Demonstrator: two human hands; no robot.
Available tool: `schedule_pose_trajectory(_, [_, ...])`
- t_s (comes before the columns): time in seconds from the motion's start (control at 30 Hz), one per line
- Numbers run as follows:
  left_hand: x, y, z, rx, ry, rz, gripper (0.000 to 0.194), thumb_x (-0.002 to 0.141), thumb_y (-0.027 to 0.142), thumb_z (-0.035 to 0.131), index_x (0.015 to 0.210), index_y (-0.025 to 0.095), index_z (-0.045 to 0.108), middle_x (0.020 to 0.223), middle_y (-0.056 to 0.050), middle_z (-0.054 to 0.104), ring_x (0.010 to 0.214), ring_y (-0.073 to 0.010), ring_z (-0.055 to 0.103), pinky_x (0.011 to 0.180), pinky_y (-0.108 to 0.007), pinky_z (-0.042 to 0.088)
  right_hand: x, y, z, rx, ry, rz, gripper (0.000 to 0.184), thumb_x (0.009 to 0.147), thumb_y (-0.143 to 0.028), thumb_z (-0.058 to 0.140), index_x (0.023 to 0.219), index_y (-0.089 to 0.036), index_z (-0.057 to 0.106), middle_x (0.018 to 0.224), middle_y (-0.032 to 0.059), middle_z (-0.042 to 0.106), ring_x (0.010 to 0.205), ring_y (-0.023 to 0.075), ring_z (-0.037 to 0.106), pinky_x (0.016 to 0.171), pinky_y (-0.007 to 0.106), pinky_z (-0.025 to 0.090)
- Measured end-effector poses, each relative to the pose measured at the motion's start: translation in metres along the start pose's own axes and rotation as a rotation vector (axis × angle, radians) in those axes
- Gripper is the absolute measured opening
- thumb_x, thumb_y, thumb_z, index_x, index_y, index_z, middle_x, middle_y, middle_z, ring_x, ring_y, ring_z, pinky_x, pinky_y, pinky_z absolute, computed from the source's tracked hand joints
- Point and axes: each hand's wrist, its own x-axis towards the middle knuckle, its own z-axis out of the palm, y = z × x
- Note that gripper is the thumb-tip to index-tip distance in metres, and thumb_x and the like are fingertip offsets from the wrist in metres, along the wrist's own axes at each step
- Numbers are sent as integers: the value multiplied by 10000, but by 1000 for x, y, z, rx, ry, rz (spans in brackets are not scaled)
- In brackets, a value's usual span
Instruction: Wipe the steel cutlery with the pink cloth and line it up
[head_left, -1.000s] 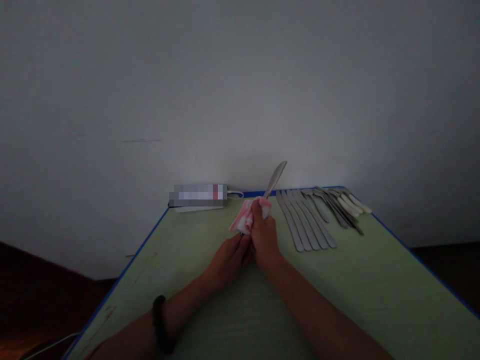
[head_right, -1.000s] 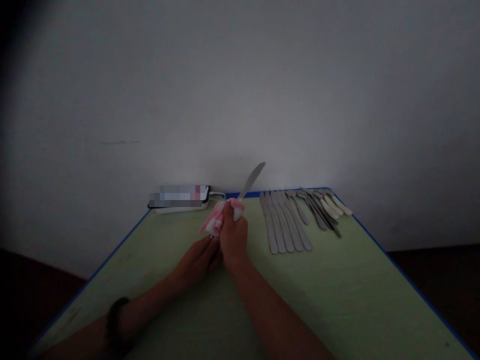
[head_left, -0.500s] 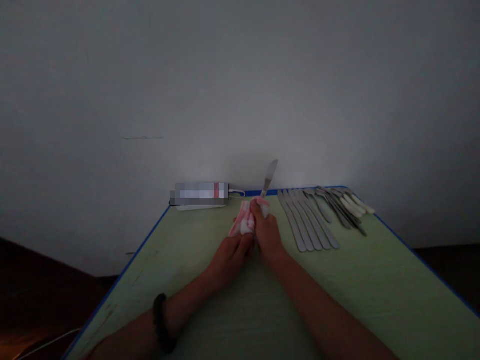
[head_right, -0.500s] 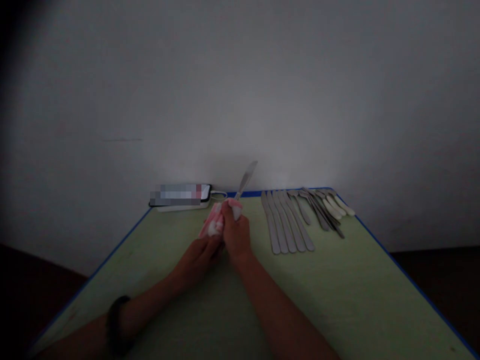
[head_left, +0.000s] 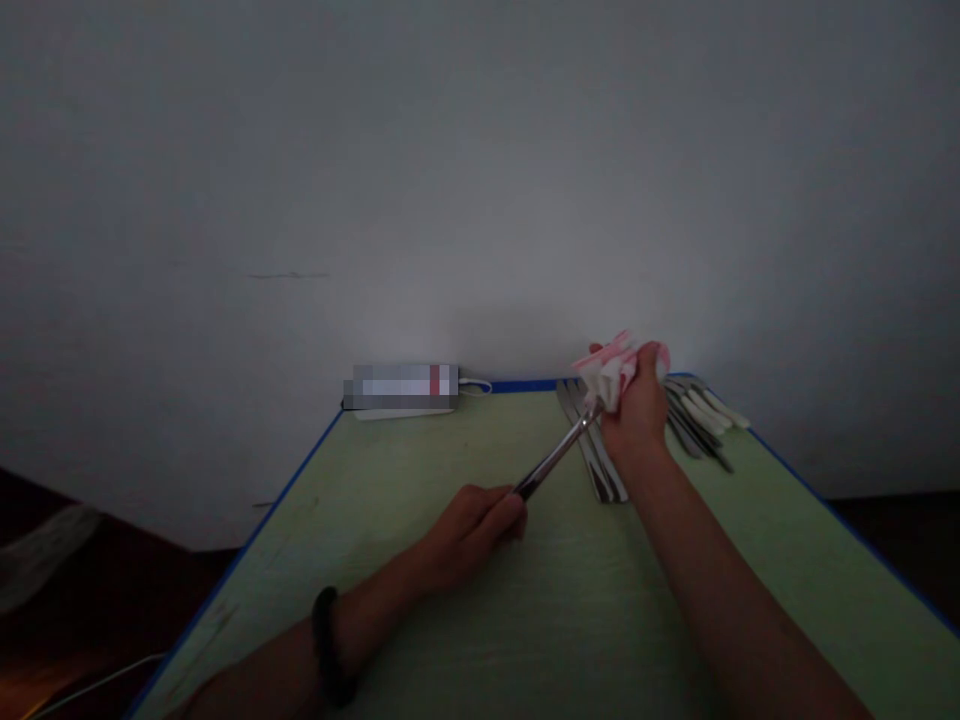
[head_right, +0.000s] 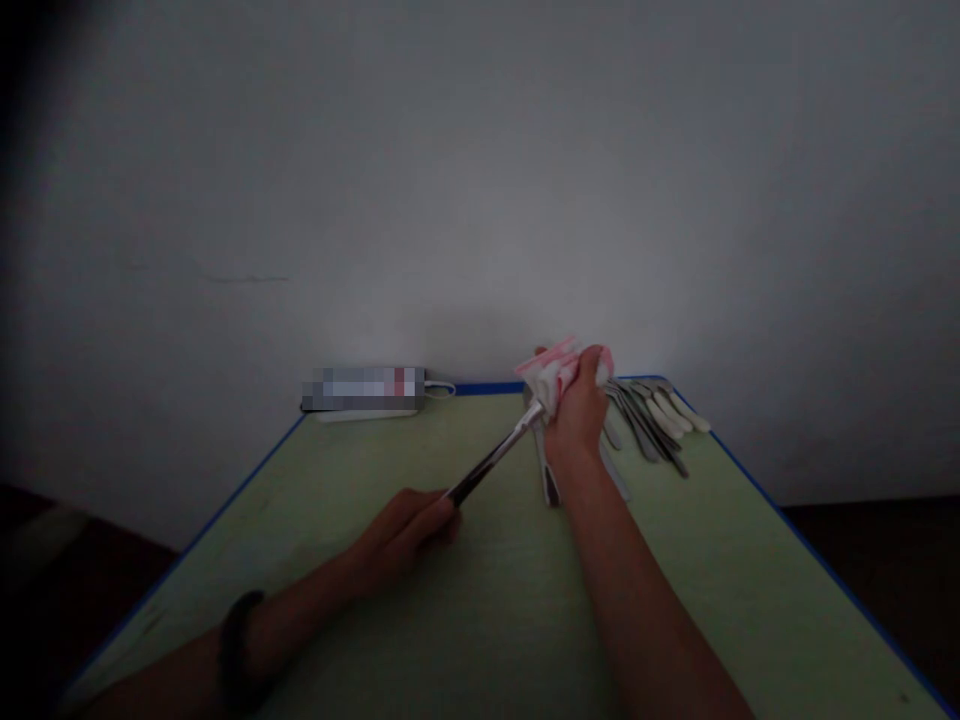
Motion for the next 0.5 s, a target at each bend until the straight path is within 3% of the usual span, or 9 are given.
schedule_pose_trajectory(0.17, [7, 0, 1, -86, 236, -172, 453, 929, 472, 258, 646, 182, 461, 541, 49, 398, 487, -102, 367, 463, -204, 293, -13, 15, 2, -228, 67, -7, 515, 814, -612, 418, 700, -152, 618, 562, 17, 633, 462, 89, 555, 410, 188, 397])
schedule_pose_trajectory(0.3, [11, 0, 4, -120, 242, -192, 448, 910, 506, 281, 629, 190, 430, 536, 54, 380, 483, -102, 348, 460, -210, 284, -33, 33, 5, -535, 59, 67, 568, 731, -695, 458, 574, -163, 579, 457, -1, 538, 417, 89, 475, 363, 204, 319])
schedule_pose_trajectory(0.5, [15, 3, 6, -179, 306, -196, 463, 895, 527, 275, 593, 199, 399, 496, 63, 344, 453, -101, 316, 455, -226, 266, -51, 42, 13, -532, -45, 155, 550, 711, -705, 465, 533, -185, 484, 437, -28, 456, 412, 83, 438, 364, 193, 305])
